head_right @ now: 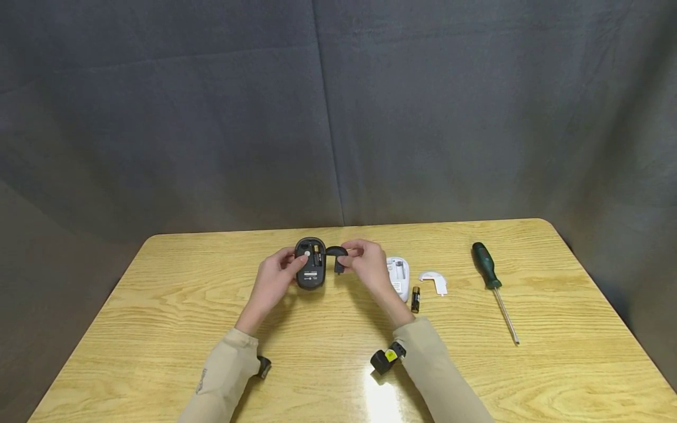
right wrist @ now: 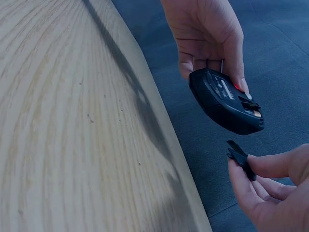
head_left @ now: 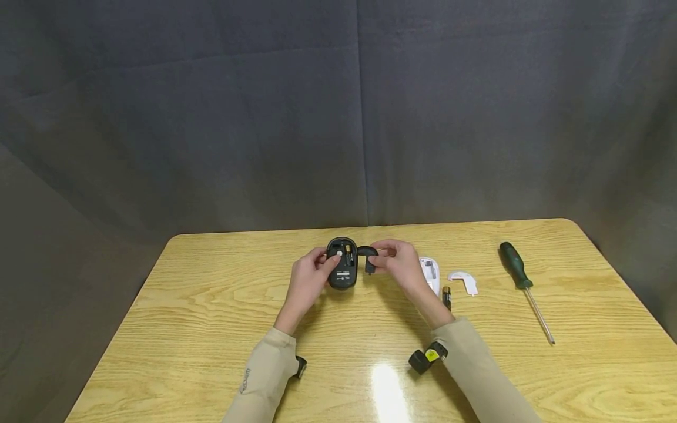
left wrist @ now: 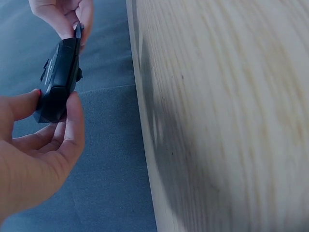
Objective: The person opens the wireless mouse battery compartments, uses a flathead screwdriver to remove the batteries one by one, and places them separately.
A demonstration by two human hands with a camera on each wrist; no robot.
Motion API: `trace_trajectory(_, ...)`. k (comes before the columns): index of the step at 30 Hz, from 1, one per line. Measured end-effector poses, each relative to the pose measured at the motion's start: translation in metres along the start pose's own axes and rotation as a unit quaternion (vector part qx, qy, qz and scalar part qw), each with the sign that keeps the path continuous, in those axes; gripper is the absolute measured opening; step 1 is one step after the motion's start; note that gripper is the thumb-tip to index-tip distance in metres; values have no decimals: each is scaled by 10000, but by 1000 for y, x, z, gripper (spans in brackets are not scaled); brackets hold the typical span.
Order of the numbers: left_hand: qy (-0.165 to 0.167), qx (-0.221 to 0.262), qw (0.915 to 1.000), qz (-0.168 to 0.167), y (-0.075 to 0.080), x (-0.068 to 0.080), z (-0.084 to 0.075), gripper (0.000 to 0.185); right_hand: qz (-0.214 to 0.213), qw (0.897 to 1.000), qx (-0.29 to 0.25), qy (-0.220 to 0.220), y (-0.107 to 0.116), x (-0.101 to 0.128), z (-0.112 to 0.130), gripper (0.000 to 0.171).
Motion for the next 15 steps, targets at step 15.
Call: trace_trajectory(15,20,113,9998,-146,2,-1,2,38,3,9964,853,25,0,0,-8,25)
Point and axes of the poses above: each hand's wrist, its own x-axis away from the middle knuckle, its own y-axis out of the back of the hand, z = x × y, the point moved 3 cm from there along -x, towards the middle knuckle, and after that the axes turned 11 degrees about -y, right-handed, at the moved point
